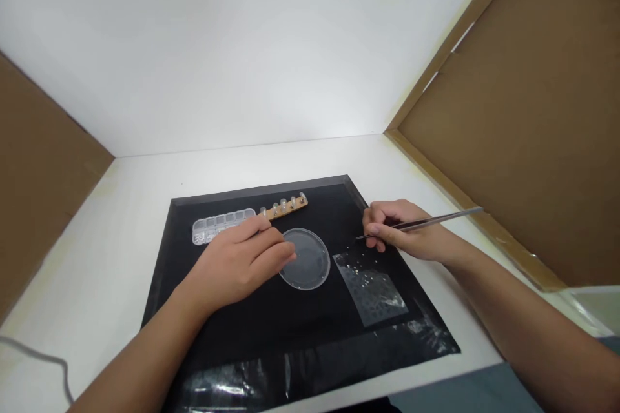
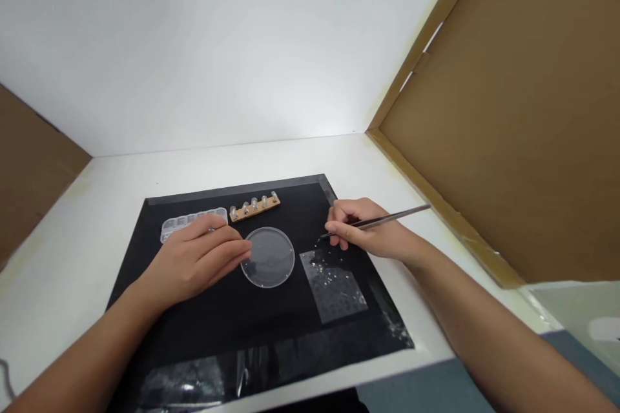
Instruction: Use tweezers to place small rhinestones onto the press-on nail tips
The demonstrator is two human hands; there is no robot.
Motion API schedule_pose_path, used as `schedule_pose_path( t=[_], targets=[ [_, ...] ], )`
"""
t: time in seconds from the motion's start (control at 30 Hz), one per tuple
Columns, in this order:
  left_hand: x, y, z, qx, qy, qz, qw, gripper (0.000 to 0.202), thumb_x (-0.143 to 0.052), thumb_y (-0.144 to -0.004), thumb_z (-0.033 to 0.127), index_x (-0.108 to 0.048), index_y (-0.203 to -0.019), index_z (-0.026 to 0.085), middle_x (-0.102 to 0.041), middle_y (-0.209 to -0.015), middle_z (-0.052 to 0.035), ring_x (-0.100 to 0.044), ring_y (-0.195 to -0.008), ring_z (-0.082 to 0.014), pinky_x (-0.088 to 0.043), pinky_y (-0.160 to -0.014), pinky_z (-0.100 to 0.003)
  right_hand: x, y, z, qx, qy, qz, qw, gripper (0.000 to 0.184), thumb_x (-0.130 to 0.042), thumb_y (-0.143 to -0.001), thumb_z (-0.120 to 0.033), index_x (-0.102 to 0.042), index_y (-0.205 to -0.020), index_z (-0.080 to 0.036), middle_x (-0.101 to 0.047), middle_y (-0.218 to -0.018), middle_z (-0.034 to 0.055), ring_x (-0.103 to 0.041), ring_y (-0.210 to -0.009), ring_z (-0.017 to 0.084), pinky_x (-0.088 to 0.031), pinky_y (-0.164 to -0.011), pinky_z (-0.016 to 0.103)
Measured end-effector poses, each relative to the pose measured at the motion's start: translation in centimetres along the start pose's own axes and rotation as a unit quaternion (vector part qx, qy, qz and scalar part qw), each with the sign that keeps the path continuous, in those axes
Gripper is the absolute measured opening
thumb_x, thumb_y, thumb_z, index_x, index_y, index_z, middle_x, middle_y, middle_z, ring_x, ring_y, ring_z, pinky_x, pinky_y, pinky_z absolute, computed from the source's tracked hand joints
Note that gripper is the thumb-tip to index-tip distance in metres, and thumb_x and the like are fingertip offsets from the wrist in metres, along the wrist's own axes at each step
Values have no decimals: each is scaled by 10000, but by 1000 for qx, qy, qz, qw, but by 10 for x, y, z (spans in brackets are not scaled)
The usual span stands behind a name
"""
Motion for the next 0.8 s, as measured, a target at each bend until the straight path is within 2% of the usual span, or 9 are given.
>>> schedule_pose_path(
  t=[0.3, 0.8],
  targets=[
    [2, 1, 0, 2, -3, -1, 1000, 119, -714, -990, 137, -670, -1101, 134, -750, -932, -45, -591, -867, -208, -563, -812, -351, 0, -1, 6, -4, -3, -23, 1000, 418, -695, -1031, -402, -508, -717, -200, -731, -710, 33, -702, -539, 119, -529, -472, 202],
    [3, 1, -1, 10, -11, -8, 1000, 124, -730, -975, 130, -682, -1090, 136, -745, -921, -45, -583, -887, -218, -560, -811, -358, -6, -3, 4, 8, 0, -46, 999, 389, -697, -1025, -391, -528, -731, -200, -706, -729, 19, -707, -577, 120, -559, -509, 205]
  ],
)
Point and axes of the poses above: each hand's wrist, its own y-axis away from the middle knuckle, its own x-axis out of the back of the hand, z = x × y, the point moved 2 cm from there along -y, towards the middle knuckle
